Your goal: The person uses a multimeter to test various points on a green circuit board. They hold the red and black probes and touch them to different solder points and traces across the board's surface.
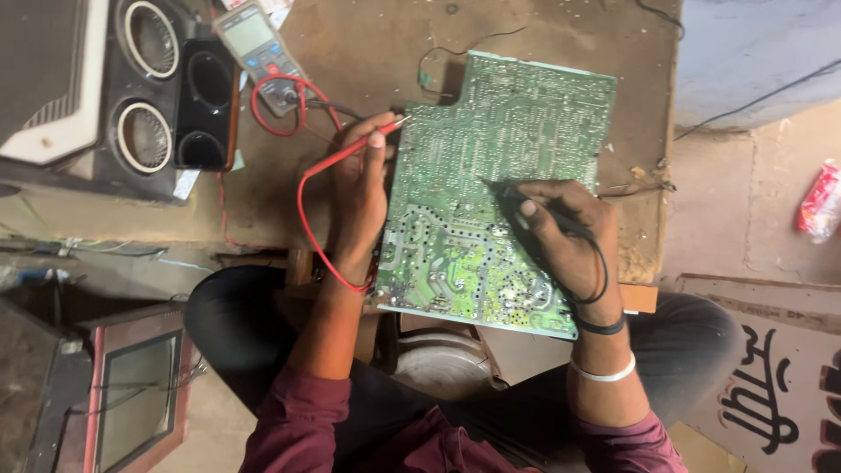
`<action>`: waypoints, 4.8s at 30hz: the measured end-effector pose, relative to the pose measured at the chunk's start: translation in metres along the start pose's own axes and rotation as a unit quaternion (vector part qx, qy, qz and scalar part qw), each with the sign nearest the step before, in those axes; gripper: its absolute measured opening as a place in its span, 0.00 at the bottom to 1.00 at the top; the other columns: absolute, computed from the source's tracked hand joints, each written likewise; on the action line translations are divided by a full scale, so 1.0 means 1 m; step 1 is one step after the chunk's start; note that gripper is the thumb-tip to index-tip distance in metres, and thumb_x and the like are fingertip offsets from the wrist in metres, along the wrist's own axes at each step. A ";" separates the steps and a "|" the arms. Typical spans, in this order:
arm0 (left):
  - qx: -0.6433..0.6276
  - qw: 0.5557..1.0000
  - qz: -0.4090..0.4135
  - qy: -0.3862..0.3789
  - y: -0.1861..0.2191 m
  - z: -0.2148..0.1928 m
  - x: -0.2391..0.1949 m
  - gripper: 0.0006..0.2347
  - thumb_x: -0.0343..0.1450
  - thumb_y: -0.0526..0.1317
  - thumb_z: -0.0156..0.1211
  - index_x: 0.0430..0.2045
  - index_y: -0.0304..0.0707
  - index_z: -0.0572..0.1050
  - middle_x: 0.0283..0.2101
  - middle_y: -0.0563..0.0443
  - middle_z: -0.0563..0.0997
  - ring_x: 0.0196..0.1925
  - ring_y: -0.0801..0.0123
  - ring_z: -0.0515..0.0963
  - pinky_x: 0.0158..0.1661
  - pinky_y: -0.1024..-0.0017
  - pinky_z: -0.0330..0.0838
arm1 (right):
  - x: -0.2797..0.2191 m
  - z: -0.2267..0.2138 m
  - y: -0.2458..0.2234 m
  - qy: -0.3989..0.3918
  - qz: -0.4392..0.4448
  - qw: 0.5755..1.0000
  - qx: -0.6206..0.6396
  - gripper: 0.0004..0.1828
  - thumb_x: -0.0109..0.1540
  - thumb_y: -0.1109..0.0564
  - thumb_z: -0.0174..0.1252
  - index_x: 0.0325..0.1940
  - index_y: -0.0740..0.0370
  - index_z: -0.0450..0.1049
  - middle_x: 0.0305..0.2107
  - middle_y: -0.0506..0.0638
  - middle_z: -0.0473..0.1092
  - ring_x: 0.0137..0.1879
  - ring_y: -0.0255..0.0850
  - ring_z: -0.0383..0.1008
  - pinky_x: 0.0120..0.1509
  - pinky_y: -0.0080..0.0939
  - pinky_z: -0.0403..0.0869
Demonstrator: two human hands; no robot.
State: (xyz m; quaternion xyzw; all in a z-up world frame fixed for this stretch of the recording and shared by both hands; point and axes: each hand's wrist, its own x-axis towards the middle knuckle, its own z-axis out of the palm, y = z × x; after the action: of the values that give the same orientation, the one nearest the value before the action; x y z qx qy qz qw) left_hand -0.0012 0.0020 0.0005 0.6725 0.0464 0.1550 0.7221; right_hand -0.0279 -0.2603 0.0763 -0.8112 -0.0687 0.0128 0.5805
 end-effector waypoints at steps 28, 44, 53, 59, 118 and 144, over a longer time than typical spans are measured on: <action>-0.081 0.996 -0.004 -0.026 -0.001 0.001 0.001 0.17 0.81 0.47 0.51 0.55 0.28 0.72 0.56 0.41 0.79 0.59 0.65 0.77 0.60 0.70 0.71 | 0.001 -0.003 0.002 0.001 -0.038 0.998 -0.057 0.11 0.65 0.58 0.65 0.49 0.66 0.80 0.41 0.53 0.78 0.44 0.37 0.77 0.49 0.35 0.75; -0.039 0.999 0.021 -0.014 -0.005 0.001 0.002 0.17 0.82 0.46 0.51 0.54 0.28 0.73 0.54 0.42 0.80 0.60 0.64 0.77 0.65 0.66 0.66 | 0.003 -0.005 0.002 -0.003 -0.036 0.996 -0.080 0.11 0.63 0.58 0.64 0.48 0.64 0.81 0.37 0.53 0.78 0.41 0.38 0.77 0.47 0.37 0.74; -0.110 0.994 -0.012 -0.019 -0.005 0.002 0.000 0.17 0.81 0.47 0.52 0.54 0.28 0.72 0.55 0.42 0.80 0.58 0.65 0.77 0.61 0.67 0.70 | 0.003 -0.004 0.002 -0.002 -0.031 0.998 -0.062 0.11 0.64 0.58 0.64 0.48 0.65 0.81 0.38 0.53 0.78 0.42 0.38 0.77 0.47 0.36 0.74; -0.020 0.999 0.035 -0.013 -0.011 -0.001 0.001 0.16 0.83 0.45 0.51 0.55 0.27 0.73 0.55 0.41 0.80 0.58 0.64 0.77 0.62 0.69 0.70 | 0.002 -0.005 -0.001 -0.009 -0.041 0.998 -0.051 0.11 0.65 0.55 0.63 0.49 0.64 0.80 0.39 0.53 0.77 0.44 0.40 0.77 0.50 0.38 0.74; -0.058 0.997 -0.041 -0.012 -0.007 0.000 0.002 0.19 0.79 0.48 0.52 0.55 0.28 0.73 0.53 0.44 0.80 0.48 0.72 0.76 0.49 0.74 0.71 | 0.003 -0.005 0.002 -0.002 -0.043 0.997 -0.056 0.13 0.65 0.53 0.63 0.49 0.65 0.80 0.39 0.54 0.78 0.41 0.38 0.77 0.46 0.36 0.74; -0.046 0.998 -0.035 0.001 -0.011 0.000 0.002 0.18 0.79 0.48 0.51 0.55 0.32 0.74 0.54 0.44 0.82 0.50 0.71 0.78 0.47 0.75 0.71 | 0.000 -0.003 0.007 -0.011 -0.010 1.000 -0.009 0.11 0.68 0.59 0.61 0.51 0.69 0.78 0.40 0.52 0.78 0.43 0.32 0.76 0.49 0.31 0.73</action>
State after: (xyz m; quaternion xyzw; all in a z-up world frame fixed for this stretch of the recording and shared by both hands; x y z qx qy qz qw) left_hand 0.0025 0.0022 -0.0096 0.6361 0.0633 0.1325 0.7575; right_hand -0.0268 -0.2656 0.0708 -0.8157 -0.0833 0.0150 0.5723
